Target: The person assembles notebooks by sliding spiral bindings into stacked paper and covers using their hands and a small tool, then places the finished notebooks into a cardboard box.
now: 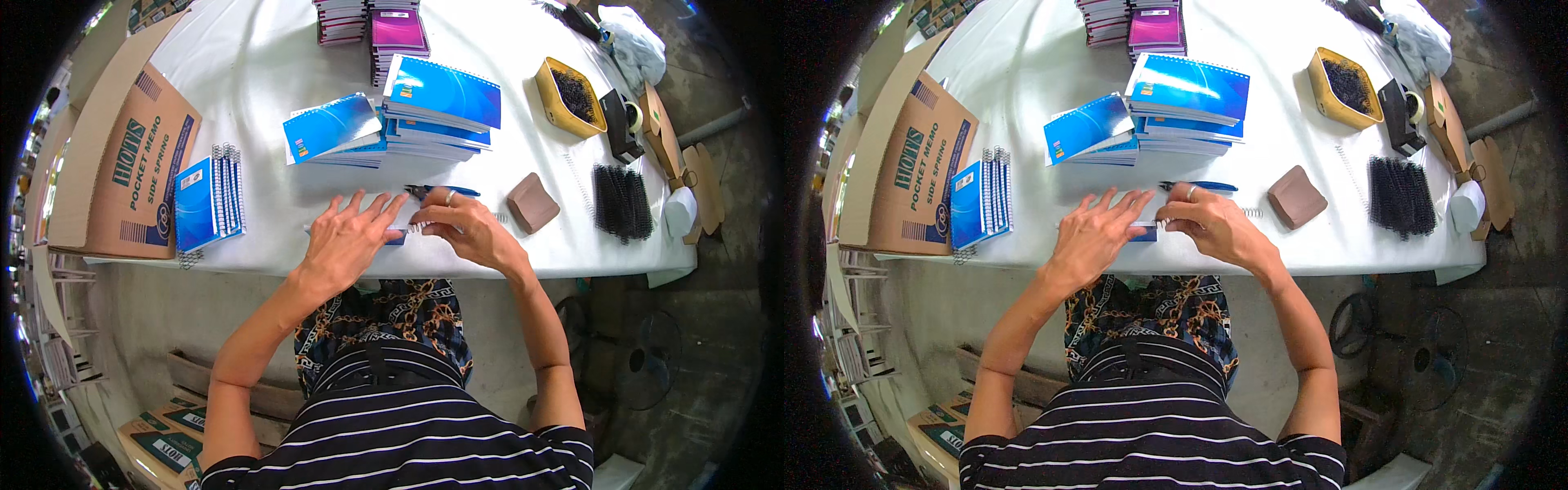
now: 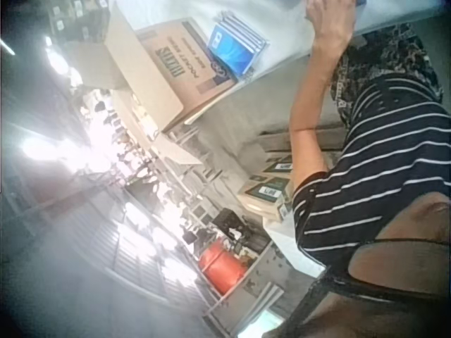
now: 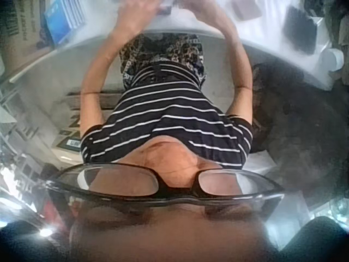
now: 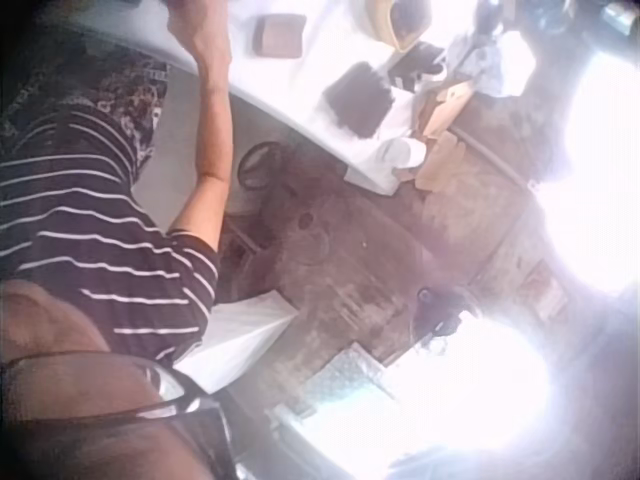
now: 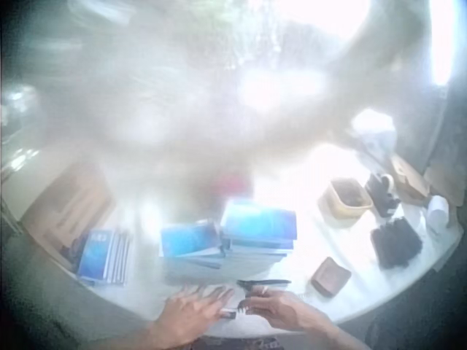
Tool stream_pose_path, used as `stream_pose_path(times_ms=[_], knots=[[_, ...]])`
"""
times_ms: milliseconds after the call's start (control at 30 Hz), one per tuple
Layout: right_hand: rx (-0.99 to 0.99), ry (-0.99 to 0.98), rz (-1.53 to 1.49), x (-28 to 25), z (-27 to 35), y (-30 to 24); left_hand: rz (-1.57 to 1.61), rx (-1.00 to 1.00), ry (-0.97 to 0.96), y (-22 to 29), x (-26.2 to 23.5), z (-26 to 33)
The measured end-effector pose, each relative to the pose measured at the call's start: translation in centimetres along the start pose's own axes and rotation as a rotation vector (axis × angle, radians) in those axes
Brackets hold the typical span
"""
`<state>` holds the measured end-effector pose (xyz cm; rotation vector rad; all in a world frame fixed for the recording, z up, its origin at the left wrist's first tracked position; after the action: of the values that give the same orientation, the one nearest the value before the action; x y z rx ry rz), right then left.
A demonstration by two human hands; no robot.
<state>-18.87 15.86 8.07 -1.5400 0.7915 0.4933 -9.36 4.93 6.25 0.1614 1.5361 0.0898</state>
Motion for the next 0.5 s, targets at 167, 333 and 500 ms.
stream_pose_path(times_ms=[167,333,500], knots=[[0.154,-0.065,0.071,0.7,0.3,0.6,0.028,-0.012,0.031,-0.3,-0.2,-0.2],[0.074,0.072,0.321,0.6,0.5,-1.2,0.015,0.006,0.093,-0.2,-0.5,-0.3],[0.202,-0.09,0.272,1.1,0.1,-0.8,0.094,-0.123,-0.11,-1.0,0.2,0.0]])
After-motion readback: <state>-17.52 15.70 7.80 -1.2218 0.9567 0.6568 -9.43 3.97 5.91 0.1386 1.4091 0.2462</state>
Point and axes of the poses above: each hand's wrist, its own z-axis away from the middle knuckle, its own x-axis out of the palm, y = z × x, the point moved 7 cm from there along -z, towards the middle knuckle, and after that the axes turned 12 degrees about -y, right-handed, at the moved point
